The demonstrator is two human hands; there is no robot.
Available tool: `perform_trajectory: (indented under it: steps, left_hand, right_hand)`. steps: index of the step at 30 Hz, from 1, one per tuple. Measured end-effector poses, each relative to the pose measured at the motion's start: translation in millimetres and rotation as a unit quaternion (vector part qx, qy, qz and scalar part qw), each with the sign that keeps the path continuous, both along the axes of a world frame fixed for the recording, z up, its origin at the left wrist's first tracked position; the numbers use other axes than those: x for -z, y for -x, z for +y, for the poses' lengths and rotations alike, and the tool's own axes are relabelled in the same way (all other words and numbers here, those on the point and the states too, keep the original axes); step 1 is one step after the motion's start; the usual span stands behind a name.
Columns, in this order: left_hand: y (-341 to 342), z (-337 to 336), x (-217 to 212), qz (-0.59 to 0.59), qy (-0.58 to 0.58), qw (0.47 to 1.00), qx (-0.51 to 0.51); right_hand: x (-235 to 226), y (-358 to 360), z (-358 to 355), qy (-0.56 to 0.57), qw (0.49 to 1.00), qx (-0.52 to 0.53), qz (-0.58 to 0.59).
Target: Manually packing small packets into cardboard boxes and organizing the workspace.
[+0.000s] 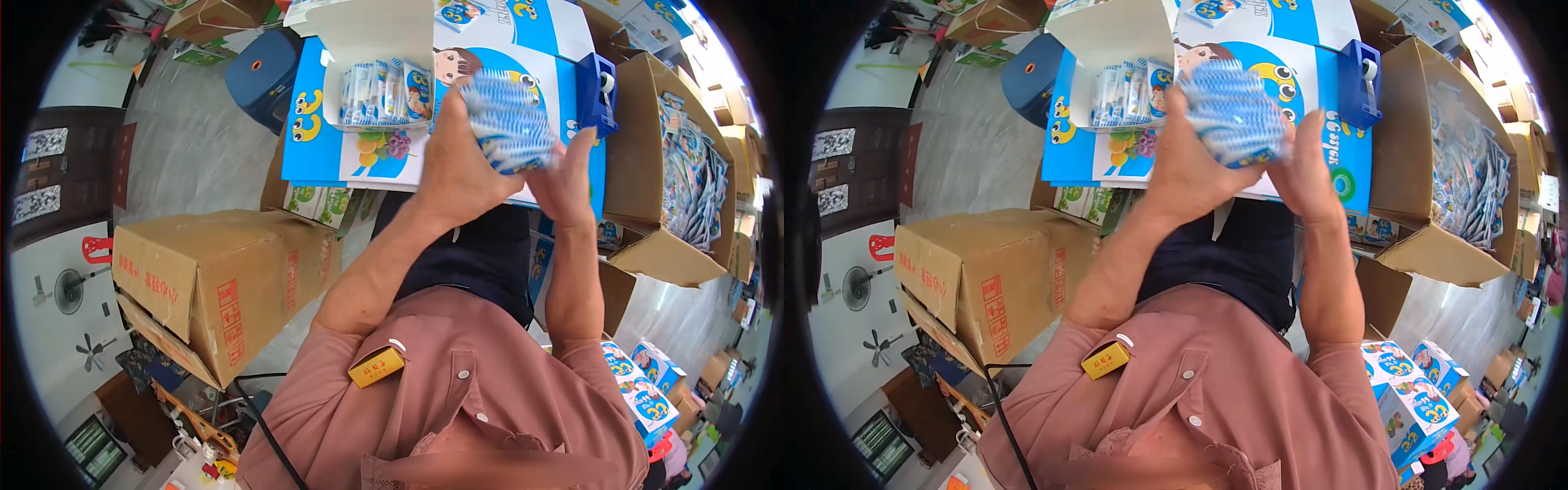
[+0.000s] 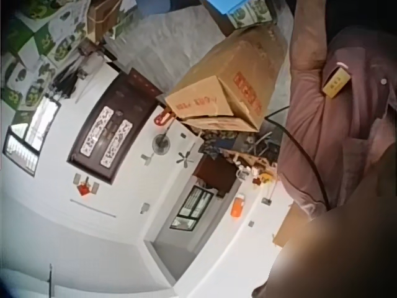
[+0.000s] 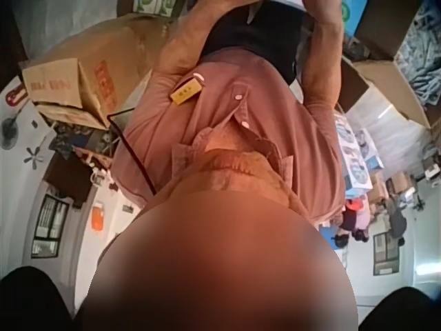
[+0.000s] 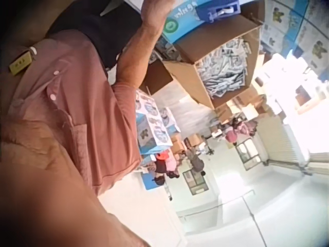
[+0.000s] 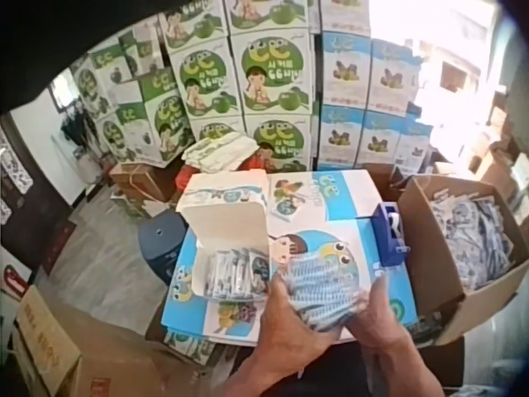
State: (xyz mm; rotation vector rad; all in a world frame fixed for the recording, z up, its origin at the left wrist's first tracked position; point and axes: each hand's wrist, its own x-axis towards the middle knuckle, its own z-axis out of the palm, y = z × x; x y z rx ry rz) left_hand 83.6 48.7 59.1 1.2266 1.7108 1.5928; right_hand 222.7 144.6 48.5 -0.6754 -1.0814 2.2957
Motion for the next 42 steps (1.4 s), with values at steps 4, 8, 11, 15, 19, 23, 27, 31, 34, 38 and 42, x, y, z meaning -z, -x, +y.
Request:
perform_trajectory:
  steps: [4,8,11,15,19,23,27,31,34,38,42]
  left_hand:
    - [65,-17,-58,0.006,0.017,1.0,-0.002]
    - [119,-8,-60,0.106,0.138,0.984,-0.035]
    - [141,4,-49,0.163,0.266,0.948,-0.066]
    - [167,20,-36,0.231,0.432,0.865,-0.113]
    - [171,31,-22,0.273,0.476,0.83,-0.098]
    - [154,37,-16,0.306,0.479,0.811,-0.136]
    - [123,43,-10,0.345,0.475,0.788,-0.186]
    - [97,34,-1,0.406,0.401,0.785,-0.24]
    - [106,27,7,0.439,0.34,0.794,-0.246]
    - [148,8,24,0.324,0.059,0.935,-0.135]
    - [139,-15,23,0.406,0.094,0.907,-0.06]
  right_hand:
    - [-21,37,31,-0.208,0.978,-0.004,0.022]
    - [-14,67,48,-0.289,0.955,0.031,-0.067]
    - [-1,73,48,-0.312,0.944,0.02,-0.101]
    - [16,78,44,-0.381,0.914,0.005,-0.137]
    - [21,75,45,-0.377,0.919,-0.002,-0.117]
    - [30,66,44,-0.375,0.916,-0.027,-0.138]
    - [41,64,47,-0.375,0.912,-0.031,-0.161]
    - [47,71,42,-0.432,0.892,0.036,-0.128]
    - [40,85,33,-0.544,0.828,0.134,-0.031]
    - [17,115,28,-0.719,0.695,0.027,0.008]
    - [22,129,28,-0.793,0.592,-0.052,-0.137]
